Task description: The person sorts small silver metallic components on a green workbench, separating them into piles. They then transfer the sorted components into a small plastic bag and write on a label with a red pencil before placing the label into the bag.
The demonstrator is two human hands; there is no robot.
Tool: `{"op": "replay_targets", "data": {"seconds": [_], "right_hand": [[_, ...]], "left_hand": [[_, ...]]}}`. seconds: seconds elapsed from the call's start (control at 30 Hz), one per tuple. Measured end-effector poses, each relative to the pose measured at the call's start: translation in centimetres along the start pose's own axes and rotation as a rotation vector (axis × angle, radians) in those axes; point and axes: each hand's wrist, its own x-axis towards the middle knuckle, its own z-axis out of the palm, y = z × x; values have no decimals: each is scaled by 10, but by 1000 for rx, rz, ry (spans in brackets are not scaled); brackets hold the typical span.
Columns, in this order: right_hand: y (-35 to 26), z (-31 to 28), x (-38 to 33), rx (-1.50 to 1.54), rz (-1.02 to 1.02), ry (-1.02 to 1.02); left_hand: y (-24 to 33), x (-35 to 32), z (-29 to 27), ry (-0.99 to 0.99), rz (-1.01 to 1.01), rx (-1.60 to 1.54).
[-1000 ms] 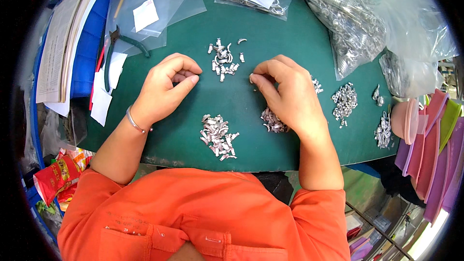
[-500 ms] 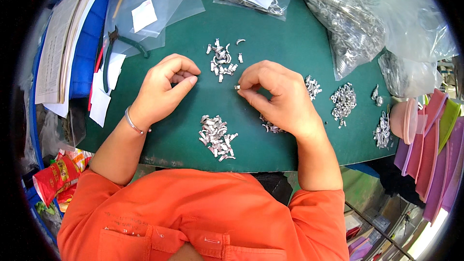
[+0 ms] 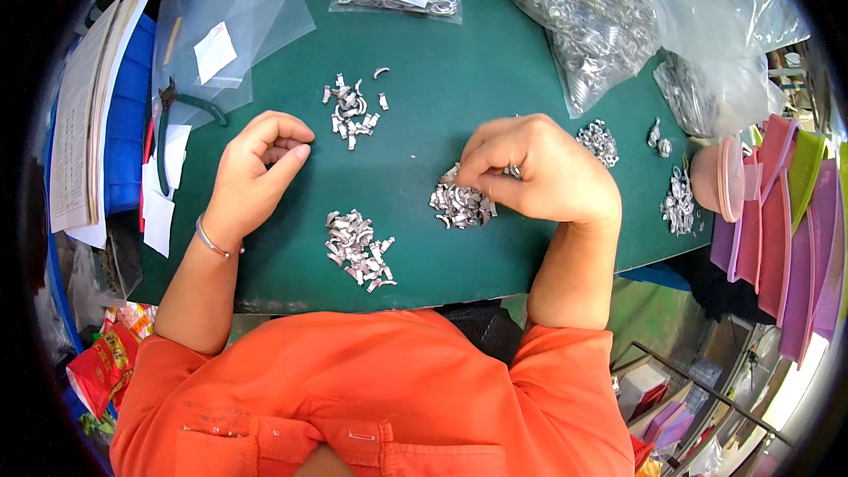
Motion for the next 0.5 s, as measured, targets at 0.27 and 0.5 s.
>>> {"op": "replay_targets", "data": {"seconds": [0.27, 0.5], "right_hand": [[1, 27, 31, -196, -75, 206], [6, 58, 57, -153, -193, 152]], "left_hand": [[1, 0, 0, 10, 23, 2], [1, -1, -1, 20, 7, -3]]}}
